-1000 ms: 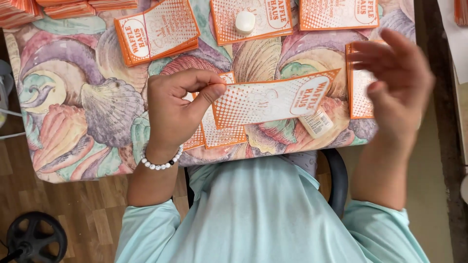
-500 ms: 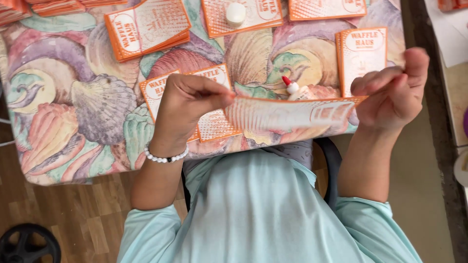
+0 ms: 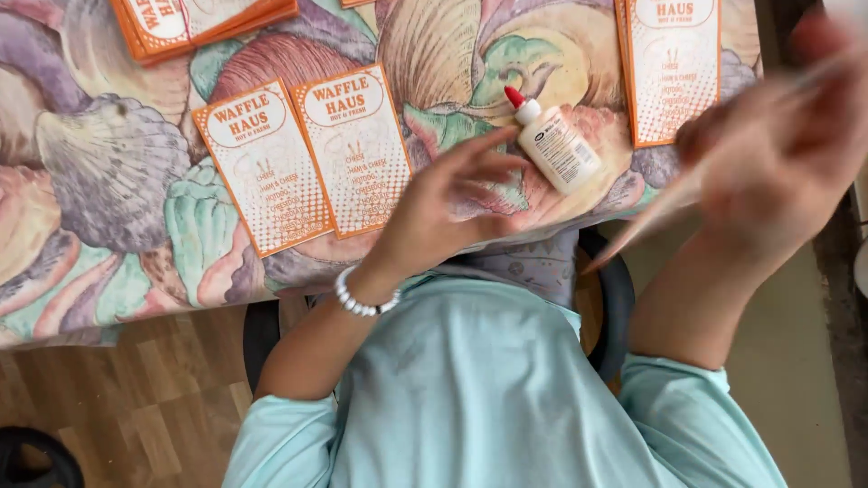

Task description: Manually assembling paper food sleeves by inserting a small white disc and gluing the edges shut.

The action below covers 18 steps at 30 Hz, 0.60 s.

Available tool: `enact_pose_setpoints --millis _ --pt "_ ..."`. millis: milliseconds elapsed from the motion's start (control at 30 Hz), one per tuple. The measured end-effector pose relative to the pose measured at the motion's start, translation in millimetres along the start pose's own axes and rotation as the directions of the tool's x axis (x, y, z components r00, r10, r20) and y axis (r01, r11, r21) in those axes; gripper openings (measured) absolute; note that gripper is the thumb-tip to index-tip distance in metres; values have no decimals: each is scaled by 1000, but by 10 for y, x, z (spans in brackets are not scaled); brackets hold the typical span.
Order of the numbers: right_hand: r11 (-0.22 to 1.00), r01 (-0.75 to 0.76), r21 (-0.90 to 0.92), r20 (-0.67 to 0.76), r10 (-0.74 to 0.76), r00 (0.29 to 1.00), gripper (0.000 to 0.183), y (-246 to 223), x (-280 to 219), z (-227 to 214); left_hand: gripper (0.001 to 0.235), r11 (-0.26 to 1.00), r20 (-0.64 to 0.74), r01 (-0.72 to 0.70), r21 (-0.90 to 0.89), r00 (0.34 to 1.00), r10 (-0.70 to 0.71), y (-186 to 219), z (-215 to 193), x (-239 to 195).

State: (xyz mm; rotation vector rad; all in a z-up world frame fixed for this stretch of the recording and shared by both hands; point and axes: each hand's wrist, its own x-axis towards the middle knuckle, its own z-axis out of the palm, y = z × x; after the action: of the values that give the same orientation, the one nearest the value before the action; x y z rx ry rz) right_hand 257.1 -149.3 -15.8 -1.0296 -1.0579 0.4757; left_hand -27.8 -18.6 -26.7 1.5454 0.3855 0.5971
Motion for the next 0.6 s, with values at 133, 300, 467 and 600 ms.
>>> enact_pose_setpoints --millis 133,300,467,600 --pt "908 -223 -355 -199 160 967 39 818 448 -892 51 709 -109 -142 690 949 296 -61 -327 -405" --pt "582 -234 -779 -208 113 972 60 1341 652 -1154 64 196 -134 106 975 982 136 -210 -540 -666" --pt "503 -6 -864 -52 -78 996 34 1213 555 -1017 30 232 -38 -18 973 971 235 -318 -531 -630" --pt "340 -28 -940 -35 -14 999 47 1019 435 -802 5 258 26 -134 957 923 383 -332 -431 -561"
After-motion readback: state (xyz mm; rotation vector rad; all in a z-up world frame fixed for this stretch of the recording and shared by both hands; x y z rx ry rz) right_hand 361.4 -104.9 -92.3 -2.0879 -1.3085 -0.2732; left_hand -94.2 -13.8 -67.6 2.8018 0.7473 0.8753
